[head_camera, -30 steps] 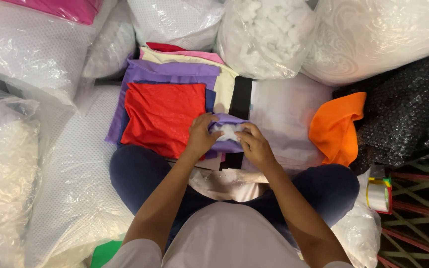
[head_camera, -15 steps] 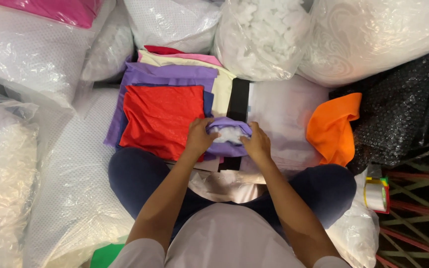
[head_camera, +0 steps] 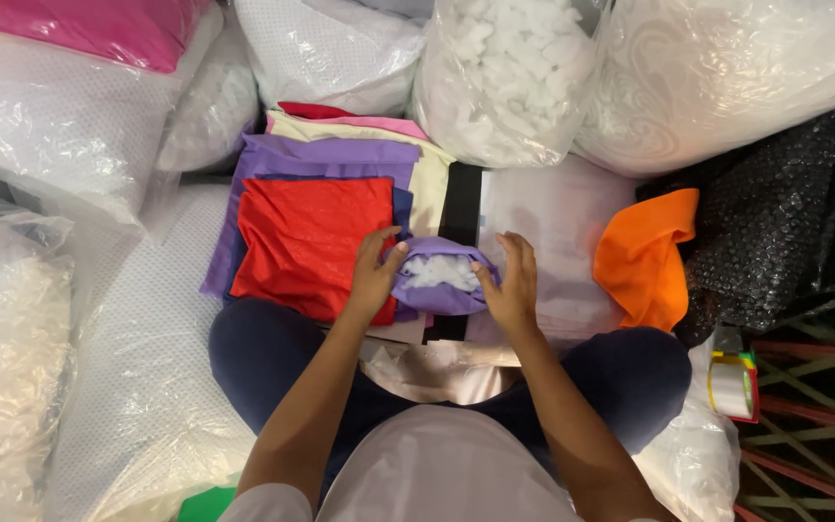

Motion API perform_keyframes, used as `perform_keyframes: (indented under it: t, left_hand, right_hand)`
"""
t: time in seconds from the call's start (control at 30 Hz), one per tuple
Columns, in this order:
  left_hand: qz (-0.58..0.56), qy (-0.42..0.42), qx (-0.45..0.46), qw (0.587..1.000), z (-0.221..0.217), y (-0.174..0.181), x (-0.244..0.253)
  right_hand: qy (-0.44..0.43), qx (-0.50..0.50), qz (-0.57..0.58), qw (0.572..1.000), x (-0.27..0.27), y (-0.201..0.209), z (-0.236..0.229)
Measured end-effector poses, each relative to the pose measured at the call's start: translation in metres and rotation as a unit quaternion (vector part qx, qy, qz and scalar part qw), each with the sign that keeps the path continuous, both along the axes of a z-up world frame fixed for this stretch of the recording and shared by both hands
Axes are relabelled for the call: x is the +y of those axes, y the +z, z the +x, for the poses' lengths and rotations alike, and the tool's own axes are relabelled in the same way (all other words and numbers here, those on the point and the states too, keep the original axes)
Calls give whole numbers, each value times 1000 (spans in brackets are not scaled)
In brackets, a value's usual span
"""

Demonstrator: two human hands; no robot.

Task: A person is manually filling a small purple fabric pillowcase with white fiberfill stuffing.

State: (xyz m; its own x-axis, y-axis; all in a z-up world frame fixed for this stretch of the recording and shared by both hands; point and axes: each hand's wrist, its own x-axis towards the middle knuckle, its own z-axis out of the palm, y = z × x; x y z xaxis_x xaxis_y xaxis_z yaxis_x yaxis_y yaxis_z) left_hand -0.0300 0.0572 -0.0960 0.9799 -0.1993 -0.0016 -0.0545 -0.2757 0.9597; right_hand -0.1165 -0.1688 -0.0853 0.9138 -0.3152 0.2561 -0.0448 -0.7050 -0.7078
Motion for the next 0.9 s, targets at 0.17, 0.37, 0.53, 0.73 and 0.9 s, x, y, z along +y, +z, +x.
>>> perform_keyframes:
  t: [0.17, 0.37, 0.53, 0.73, 0.9]
  left_hand:
    - [118, -13, -100, 988, -6, -34, -9]
    - [56, 9, -195, 979, 12, 50, -19]
    - [-48, -9, -225, 973, 44, 107, -46]
    - [-71, -57, -212, 973, 57, 148, -69]
    - [-58, -64, -115, 990, 50, 126, -41]
  right_hand:
    - [-10, 71, -89, 993, 7, -29, -1]
    - [-14, -181, -79, 980, -7, 61, 31]
    - [17, -309, -77, 948, -31, 140, 115]
    - [-8, 66, -101, 993, -80, 144, 227]
    - [-109, 203, -244, 942, -131, 93, 271]
